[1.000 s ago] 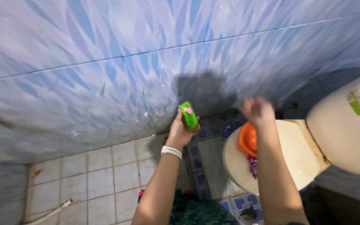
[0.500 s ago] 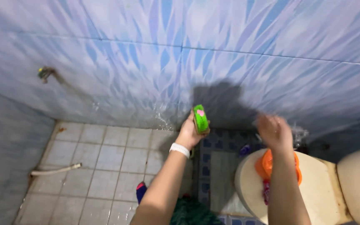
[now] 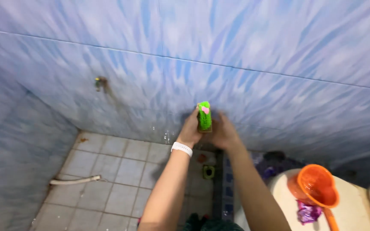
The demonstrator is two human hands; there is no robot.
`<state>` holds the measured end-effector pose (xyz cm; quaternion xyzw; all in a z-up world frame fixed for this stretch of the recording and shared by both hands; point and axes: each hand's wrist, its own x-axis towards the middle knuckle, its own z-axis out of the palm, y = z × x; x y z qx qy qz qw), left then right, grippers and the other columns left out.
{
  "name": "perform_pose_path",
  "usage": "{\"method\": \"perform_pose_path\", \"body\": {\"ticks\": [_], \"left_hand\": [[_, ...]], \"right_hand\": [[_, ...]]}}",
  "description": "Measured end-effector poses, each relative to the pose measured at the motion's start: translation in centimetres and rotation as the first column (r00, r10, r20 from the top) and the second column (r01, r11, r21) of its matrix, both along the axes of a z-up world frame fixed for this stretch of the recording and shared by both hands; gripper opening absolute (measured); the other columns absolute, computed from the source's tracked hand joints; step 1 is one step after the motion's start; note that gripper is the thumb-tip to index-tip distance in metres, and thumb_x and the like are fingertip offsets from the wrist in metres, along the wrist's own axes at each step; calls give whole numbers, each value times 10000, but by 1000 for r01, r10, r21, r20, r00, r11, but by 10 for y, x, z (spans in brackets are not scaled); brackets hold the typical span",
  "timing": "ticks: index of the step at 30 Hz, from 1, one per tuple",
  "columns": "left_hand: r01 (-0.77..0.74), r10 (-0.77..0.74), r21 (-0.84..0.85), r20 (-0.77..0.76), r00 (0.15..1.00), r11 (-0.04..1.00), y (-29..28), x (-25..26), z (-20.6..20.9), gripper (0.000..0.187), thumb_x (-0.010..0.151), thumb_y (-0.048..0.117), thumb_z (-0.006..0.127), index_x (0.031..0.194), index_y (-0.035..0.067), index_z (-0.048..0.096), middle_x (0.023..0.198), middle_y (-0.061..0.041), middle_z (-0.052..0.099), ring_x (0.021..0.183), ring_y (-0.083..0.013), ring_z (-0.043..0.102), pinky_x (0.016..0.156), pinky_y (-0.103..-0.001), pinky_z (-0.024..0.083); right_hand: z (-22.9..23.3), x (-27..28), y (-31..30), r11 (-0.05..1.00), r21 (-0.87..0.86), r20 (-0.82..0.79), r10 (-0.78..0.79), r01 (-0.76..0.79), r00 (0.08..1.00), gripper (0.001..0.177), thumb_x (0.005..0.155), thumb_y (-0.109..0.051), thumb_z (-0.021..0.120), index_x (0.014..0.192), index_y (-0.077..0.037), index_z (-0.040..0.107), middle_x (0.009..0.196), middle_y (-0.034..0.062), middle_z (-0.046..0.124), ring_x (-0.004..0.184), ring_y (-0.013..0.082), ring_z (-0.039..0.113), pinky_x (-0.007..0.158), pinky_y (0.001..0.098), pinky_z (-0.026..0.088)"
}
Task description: Scrubbing bathroom wall tiles with a small brush.
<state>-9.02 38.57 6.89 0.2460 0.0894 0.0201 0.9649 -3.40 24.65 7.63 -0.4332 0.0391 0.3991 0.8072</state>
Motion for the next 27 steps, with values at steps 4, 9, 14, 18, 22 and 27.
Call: {"method": "perform_pose_path", "body": {"ticks": [4,9,14,18,22,27], "left_hand": [[-81,171,327,-258,951,942,62,-32,9,276,1013,342,544,1140,107,614,995,-61,681,884,-200,661,742,-403,568],[-115,283,553,-229,932,825,152,-55,-18,245,993,273,636,1136,75,610,1004,-107,680,913,-220,652,784,-404,551],[35,424,994,-75,903,101,211,-75,5,261,944,335,726,1020,96,798,918,-108,781,892,-254,703,974,-365,387],[-153,331,988,136,934,25,242,-71,33,301,899,334,718,1061,83,751,911,-132,730,859,-318,722,811,-408,552],[-464,199,859,504,840,-218,282,-69,69,317,960,291,694,1150,39,686,1104,-173,692,1057,-372,655,923,-432,501],[-495,58,775,558,828,-392,319,-29,128,303,978,240,665,1223,63,664,1248,-138,660,1193,-355,593,1023,-459,457]], "right_hand": [[-6,-64,79,958,264,-173,158,-108,972,565,968,-551,442,1337,-144,577,1339,114,629,1201,322,599,1048,563,427],[-21,-99,165,923,376,-124,140,-84,982,483,1059,-451,434,1390,-119,552,1366,137,599,1226,324,562,1057,571,418],[3,-113,205,956,295,-142,29,14,989,459,1034,-332,376,1374,-84,560,1365,188,620,1223,368,564,1100,552,408],[27,-78,196,896,298,-213,-272,328,938,454,1062,-265,425,1391,37,505,1326,258,609,1180,383,616,1044,551,505],[107,-29,173,717,258,172,-693,647,700,454,1015,-333,432,1370,-56,491,1202,154,602,1014,308,627,862,554,549],[143,113,201,291,317,768,-637,903,-64,528,1077,-238,500,1532,-14,356,1533,188,379,1385,322,425,1156,465,322]]}}
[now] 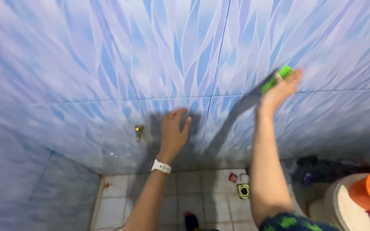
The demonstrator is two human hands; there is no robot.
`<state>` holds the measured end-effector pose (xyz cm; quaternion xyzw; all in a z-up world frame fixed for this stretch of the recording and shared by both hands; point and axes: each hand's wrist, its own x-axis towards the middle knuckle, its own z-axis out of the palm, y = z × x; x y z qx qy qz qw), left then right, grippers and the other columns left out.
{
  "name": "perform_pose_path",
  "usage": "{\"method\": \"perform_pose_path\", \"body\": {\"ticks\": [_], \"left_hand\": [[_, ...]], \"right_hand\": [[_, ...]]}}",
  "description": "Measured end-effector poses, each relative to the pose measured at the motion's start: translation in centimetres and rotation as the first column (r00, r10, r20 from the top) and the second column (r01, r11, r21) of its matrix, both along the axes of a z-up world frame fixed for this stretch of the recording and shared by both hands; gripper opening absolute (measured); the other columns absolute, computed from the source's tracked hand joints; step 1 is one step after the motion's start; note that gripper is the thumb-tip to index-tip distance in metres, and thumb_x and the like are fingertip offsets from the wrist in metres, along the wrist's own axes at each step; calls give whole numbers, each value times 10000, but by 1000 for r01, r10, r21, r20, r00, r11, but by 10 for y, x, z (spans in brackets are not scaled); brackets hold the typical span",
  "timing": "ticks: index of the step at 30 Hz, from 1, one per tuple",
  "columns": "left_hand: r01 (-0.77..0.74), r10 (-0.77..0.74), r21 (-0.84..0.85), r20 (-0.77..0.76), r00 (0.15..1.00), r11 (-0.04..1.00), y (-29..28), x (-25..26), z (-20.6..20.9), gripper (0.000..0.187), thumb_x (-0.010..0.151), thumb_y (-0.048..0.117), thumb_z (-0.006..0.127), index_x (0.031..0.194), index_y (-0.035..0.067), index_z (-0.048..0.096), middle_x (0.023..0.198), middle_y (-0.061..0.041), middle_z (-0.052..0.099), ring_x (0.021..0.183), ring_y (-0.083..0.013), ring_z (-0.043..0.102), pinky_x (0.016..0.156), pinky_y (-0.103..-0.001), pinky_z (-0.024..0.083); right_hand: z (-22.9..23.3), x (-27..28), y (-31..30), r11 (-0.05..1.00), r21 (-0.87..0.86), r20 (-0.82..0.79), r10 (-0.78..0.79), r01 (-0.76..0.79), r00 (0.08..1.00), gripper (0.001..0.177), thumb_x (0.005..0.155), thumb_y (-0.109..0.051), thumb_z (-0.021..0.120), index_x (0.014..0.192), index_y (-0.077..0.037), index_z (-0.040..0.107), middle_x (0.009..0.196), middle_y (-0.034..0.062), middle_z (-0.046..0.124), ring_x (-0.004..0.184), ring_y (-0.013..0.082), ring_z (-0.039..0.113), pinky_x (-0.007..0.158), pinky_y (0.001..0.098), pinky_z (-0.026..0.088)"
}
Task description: Scrubbing bathroom wall tiles with a small brush.
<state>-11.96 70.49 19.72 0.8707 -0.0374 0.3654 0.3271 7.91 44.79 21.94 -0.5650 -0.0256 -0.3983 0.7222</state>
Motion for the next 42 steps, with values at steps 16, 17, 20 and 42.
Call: {"method": "perform_pose_path", "body": {"ticks": [16,17,20,42], "left_hand": [[-161,17,617,232,973,770,21,117,1,531,1077,339,591,1591,283,470,1674,-12,356,1562,-315,259,1247,-578,165],[-151,7,614,230,973,774,21,120,0,531,1077,339,591,1591,283,470,1674,-12,356,1562,-315,259,1247,-578,165],[-115,-30,601,227,973,791,30,119,-3,529,1054,321,602,1566,260,483,1658,-5,374,1549,-304,278,1242,-584,167],[-64,-164,554,351,922,830,151,85,27,396,1062,283,622,1452,220,618,1555,-44,543,1507,-315,376,1254,-529,198]], "right_hand": [[-28,27,51,690,-465,33,-612,554,790,573,1131,-235,492,1580,38,265,1518,328,379,1395,480,431,1185,494,370],[-30,19,61,682,-468,34,-621,561,783,573,1131,-235,492,1580,38,265,1518,328,379,1395,480,431,1185,494,370],[-36,15,58,602,-680,145,-451,420,881,561,1034,-270,512,1532,-60,364,1433,228,499,1340,414,489,1189,449,394],[-8,-29,188,839,-319,261,-369,441,892,443,1100,-317,573,1404,-2,508,1327,167,541,1223,260,546,1100,385,428]]}}
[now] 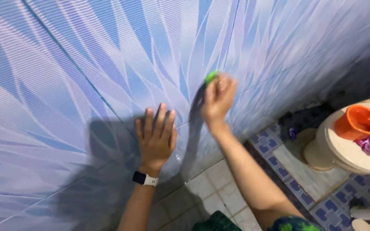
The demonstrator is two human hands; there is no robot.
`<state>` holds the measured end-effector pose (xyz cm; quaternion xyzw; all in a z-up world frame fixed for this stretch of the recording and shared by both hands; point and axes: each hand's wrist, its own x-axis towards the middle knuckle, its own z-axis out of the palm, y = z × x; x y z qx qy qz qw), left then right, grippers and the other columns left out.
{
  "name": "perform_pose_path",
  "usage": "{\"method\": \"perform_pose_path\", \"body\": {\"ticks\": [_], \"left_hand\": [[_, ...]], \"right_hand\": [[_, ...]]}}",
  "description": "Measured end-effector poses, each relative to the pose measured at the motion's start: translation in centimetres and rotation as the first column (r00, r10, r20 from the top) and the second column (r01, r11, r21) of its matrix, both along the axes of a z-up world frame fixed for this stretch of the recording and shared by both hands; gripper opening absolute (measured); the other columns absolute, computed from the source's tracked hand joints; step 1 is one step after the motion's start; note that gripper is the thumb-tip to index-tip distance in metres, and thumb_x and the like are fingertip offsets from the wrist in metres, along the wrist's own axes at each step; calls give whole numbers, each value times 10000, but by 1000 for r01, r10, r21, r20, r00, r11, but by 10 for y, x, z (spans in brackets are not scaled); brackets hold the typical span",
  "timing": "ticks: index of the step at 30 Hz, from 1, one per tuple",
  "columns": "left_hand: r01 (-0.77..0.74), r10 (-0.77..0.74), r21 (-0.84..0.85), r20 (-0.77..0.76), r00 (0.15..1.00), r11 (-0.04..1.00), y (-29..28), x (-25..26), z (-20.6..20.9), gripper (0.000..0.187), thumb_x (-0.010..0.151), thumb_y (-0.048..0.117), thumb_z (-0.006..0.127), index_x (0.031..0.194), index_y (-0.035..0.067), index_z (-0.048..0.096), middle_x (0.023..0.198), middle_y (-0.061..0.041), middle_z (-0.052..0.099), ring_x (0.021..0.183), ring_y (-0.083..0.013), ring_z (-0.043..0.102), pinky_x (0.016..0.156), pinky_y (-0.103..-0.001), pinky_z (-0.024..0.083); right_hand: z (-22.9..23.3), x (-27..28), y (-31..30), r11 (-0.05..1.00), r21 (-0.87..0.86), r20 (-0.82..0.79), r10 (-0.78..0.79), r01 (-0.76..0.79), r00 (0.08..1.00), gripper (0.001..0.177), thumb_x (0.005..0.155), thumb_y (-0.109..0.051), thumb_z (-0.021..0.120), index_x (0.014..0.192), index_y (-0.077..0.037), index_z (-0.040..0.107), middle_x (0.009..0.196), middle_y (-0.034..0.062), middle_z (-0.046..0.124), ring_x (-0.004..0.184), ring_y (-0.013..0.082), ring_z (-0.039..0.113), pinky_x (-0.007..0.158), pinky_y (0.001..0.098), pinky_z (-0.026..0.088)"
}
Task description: Scrubbing bathroom wall tiles with a small brush.
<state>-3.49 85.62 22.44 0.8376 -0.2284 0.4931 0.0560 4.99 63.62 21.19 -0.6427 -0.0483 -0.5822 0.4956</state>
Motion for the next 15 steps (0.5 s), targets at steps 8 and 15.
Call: {"method": "perform_pose_path", "body": {"ticks": [8,15], "left_hand": [[-63,64,-30,27,998,998,79,-18,-25,365,1078,296,651,1430,202,625,1567,-104,526,1525,-370,326,1260,-587,164],[-237,248,-181,43,968,955,124,-25,-43,448,1106,352,695,1502,180,574,1634,-175,413,1553,-465,238,1268,-679,122]], "right_hand": [[-20,29,-44,942,112,-193,-292,317,937,442,1190,-262,416,1455,85,483,1434,244,555,1344,373,534,1196,454,364],[-14,-63,148,922,-387,0,-29,27,1000,285,939,-333,682,1091,-101,619,1041,146,586,965,306,590,981,493,473]]}}
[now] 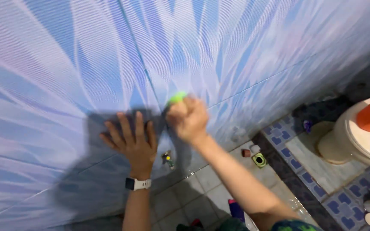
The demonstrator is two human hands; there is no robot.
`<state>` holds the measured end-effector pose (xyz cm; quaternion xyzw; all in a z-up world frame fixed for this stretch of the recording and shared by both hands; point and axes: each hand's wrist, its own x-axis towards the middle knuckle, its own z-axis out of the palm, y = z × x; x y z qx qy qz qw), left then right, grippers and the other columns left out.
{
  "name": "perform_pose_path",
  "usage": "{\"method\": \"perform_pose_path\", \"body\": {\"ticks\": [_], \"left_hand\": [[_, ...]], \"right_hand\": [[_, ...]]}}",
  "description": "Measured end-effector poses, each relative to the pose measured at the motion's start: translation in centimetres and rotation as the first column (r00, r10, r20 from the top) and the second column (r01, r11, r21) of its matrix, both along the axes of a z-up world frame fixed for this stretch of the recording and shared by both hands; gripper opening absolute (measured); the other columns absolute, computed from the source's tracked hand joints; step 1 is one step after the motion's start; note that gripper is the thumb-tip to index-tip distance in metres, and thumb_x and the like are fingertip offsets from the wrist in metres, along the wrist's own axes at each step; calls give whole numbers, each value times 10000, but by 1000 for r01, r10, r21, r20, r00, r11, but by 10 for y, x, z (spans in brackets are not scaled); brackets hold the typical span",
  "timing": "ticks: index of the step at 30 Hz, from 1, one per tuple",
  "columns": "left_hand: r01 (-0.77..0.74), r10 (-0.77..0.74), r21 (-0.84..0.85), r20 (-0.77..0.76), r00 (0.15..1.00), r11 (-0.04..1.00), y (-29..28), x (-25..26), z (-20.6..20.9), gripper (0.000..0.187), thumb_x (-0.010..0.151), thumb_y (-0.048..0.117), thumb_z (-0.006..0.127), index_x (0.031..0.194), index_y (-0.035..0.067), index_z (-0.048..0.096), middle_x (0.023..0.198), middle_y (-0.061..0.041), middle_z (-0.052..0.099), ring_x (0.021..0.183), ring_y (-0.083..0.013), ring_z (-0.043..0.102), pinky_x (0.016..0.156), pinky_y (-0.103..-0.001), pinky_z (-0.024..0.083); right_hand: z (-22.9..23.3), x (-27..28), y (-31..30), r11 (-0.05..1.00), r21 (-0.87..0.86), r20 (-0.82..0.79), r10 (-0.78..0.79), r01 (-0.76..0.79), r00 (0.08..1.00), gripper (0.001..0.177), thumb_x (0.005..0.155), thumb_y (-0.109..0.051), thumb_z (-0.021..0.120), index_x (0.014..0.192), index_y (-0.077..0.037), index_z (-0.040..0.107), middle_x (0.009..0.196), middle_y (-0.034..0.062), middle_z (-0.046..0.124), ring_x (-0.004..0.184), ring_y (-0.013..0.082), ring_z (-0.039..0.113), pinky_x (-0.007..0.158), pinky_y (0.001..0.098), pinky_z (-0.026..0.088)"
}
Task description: Scrubbing bathroom wall tiles with a small brush.
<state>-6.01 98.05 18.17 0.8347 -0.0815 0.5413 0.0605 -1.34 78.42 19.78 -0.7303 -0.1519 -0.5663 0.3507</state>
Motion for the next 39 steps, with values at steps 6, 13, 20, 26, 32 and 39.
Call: {"method": "perform_pose_path", "body": {"ticks": [6,13,20,26,32,39], "left_hand": [[-73,82,85,-107,991,994,30,-16,-3,579,1078,523,703,1579,289,533,1712,-195,176,1557,-523,86,1228,-750,70],[-84,105,141,-149,983,986,38,-15,-13,608,1056,565,714,1589,350,516,1734,-167,135,1578,-513,21,1229,-742,15],[-57,84,171,-153,985,984,38,-8,-23,678,1053,573,677,1647,322,466,1753,-193,14,1591,-519,-87,1214,-761,-60],[-75,98,137,-169,981,988,33,-5,-25,748,1030,624,666,1665,323,410,1740,-221,-88,1547,-569,-122,1143,-819,-56],[-66,87,92,-251,964,994,23,-4,-32,762,1039,654,656,1655,295,387,1691,-297,-91,1485,-629,-142,1078,-889,-25],[-77,99,94,-262,960,993,17,-6,-34,784,1038,680,631,1662,303,344,1687,-314,-59,1483,-651,-121,1051,-914,13]], "right_hand": [[-48,2,8,998,36,-126,-54,59,991,212,938,-270,745,1116,-191,662,1022,117,589,924,360,592,823,471,505],[-16,-24,32,931,-362,153,99,-37,983,204,966,-323,684,1019,-129,656,1001,174,551,806,316,575,723,394,469],[-28,11,29,901,428,-79,-34,65,996,204,1104,-234,660,1091,-50,573,998,128,502,865,312,545,787,376,489],[-35,-12,40,978,-139,-84,-167,154,982,278,907,-360,735,1083,-162,649,1092,196,578,871,321,600,715,415,500],[-37,-14,50,973,-148,-42,-185,177,982,295,943,-381,726,1124,-158,656,1147,240,576,919,404,617,724,470,514],[-6,-10,47,991,-11,-85,-136,135,987,343,1033,-332,675,1275,-92,633,1180,222,574,973,421,622,788,493,518]]}}
